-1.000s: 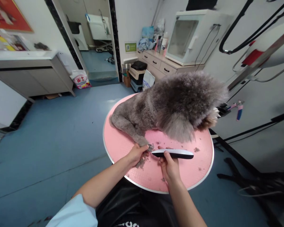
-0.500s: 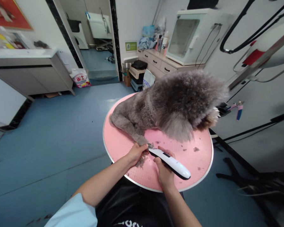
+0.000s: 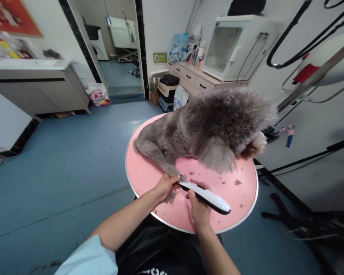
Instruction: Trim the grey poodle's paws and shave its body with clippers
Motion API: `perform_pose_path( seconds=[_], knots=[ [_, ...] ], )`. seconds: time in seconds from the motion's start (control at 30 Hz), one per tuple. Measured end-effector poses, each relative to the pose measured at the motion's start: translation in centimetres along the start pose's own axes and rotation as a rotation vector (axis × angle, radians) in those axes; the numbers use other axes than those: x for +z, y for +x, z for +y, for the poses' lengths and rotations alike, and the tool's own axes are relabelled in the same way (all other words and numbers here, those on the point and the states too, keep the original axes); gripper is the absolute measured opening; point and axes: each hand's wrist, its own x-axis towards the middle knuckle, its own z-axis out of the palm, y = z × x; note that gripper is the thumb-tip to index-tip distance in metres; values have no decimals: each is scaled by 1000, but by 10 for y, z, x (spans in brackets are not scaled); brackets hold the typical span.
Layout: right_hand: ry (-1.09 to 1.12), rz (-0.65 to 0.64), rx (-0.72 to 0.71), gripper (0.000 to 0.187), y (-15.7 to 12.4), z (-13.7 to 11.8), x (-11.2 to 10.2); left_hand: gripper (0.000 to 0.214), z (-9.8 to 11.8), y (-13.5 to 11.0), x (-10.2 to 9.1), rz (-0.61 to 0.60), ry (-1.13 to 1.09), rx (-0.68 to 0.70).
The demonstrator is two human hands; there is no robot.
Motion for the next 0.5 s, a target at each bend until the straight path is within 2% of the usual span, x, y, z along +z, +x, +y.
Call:
perform_pose_path(
  seconds=[0.17,0.3,0.4,0.5],
  knots=[
    [-168,-50,-251,40,-11,9,12,29,6,-3,7,14,-118,-20],
    [-220,-60,-429,42,-14,25,22,27,9,-6,10,42,-148,-53],
    [-233,-63,-441,51,-18,35,29,26,7,-6,9,48,-147,-75],
    [-219,-117,-365,57,-23,43,35,27,7,-5,8,51,-153,-85]
  ],
)
